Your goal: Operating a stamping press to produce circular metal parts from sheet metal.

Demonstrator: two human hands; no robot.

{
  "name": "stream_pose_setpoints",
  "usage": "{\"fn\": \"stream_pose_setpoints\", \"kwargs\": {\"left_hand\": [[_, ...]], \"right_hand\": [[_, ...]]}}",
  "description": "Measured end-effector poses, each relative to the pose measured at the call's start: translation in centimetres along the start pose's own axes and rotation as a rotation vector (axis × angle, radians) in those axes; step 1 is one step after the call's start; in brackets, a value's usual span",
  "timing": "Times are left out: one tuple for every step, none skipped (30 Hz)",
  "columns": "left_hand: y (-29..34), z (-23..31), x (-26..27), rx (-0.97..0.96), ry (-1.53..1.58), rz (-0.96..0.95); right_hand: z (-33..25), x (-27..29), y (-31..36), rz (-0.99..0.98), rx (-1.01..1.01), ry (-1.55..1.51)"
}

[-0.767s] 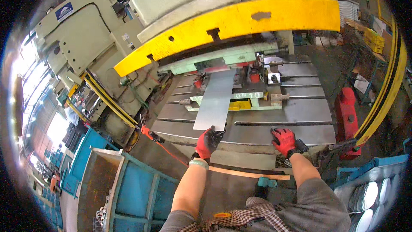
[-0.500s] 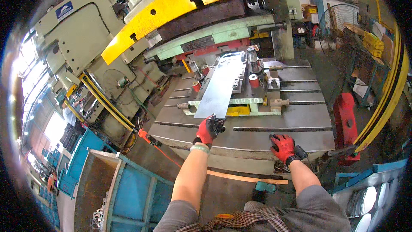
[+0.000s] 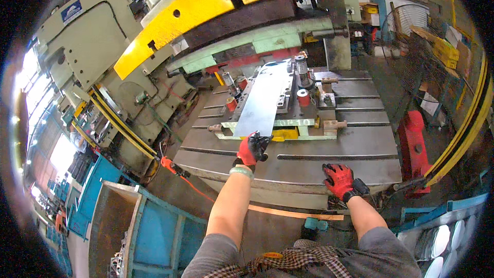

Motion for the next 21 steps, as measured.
{"fn": "stream_pose_setpoints", "kwargs": {"left_hand": [[0.2, 2.4, -1.9, -0.386, -0.466, -0.147], [0.6, 1.5, -1.2, -0.382, -0.479, -0.133], [1.3, -0.5, 0.6, -0.32, -0.334, -0.038], [1.5, -2.0, 1.6, -0.265, -0.174, 0.043], [1.3, -1.4, 1.0, -0.24, -0.145, 0.027], [0.8, -1.9, 0.6, -0.239, -0.138, 0.022], [0.2, -3.4, 0.7, -0.003, 0.241, 0.101], [0.5, -4.9, 0.6, 0.239, 0.611, 0.185], [0.5, -4.7, 0.9, 0.238, 0.609, 0.189], [0.7, -5.2, 1.1, 0.359, 0.829, 0.217], [0.9, -5.3, 0.6, 0.483, 1.052, 0.241], [0.5, -4.9, 0.4, 0.483, 1.053, 0.243], [0.3, -4.9, 0.5, 0.492, 1.039, 0.375], [0.1, -4.6, 0.4, 0.505, 1.025, 0.503], [-0.6, -3.8, -0.9, 0.515, 1.031, 0.489], [-1.2, -3.0, -1.8, 0.481, 1.081, 0.555], [-1.6, -2.5, -2.5, 0.442, 1.127, 0.624], [-1.1, -3.7, -1.6, 0.428, 1.122, 0.636], [0.0, -4.2, 2.5, 0.121, 0.549, 0.631], [1.2, -3.9, 5.0, -0.15, -0.036, 0.589], [0.5, -3.1, 5.7, -0.118, -0.47, 0.57]], "right_hand": [[0.3, 0.2, 0.1, 0.009, -0.005, 0.0], [-0.2, 0.2, -0.1, 0.01, 0.012, -0.007], [-1.2, 0.2, -0.5, 0.016, 0.038, -0.024], [-1.4, 0.2, -0.6, 0.018, 0.046, -0.031], [-1.1, 0.1, -0.4, 0.015, 0.037, -0.026], [-0.7, -0.1, -0.3, 0.002, 0.024, -0.016], [-0.4, -0.2, -0.2, -0.01, 0.013, -0.007], [-0.6, -0.1, -0.2, -0.01, 0.015, -0.009], [-0.8, 0.2, -0.3, -0.01, 0.017, -0.018], [-1.0, 0.3, -0.4, -0.009, 0.02, -0.027], [-0.9, 0.3, -0.3, -0.01, 0.021, -0.028], [-0.8, 0.3, -0.3, -0.009, 0.029, -0.047], [-0.8, 0.3, -0.4, -0.008, 0.037, -0.065], [-0.6, 0.4, -0.3, -0.01, 0.032, -0.062], [0.0, 0.1, 0.0, -0.042, 0.001, -0.064], [0.7, -0.2, 0.3, -0.073, -0.032, -0.064], [1.4, -0.3, 0.7, -0.072, -0.047, -0.058], [1.0, -0.6, 0.5, -0.088, -0.043, -0.049], [-0.3, -0.7, 0.0, -0.102, -0.008, -0.047], [-1.6, -0.6, -0.6, -0.1, 0.037, -0.058], [-1.9, -0.7, -0.5, -0.11, 0.036, -0.061]]}}
Point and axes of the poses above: each hand's wrist, its own y-axis away from the middle knuckle, its own x-axis out of the back of the hand, z = x × y, the point moved 6 cm from there along -y, towards the middle knuckle, and after that the axes turned 6 degrees about y, right-handed, at the moved point
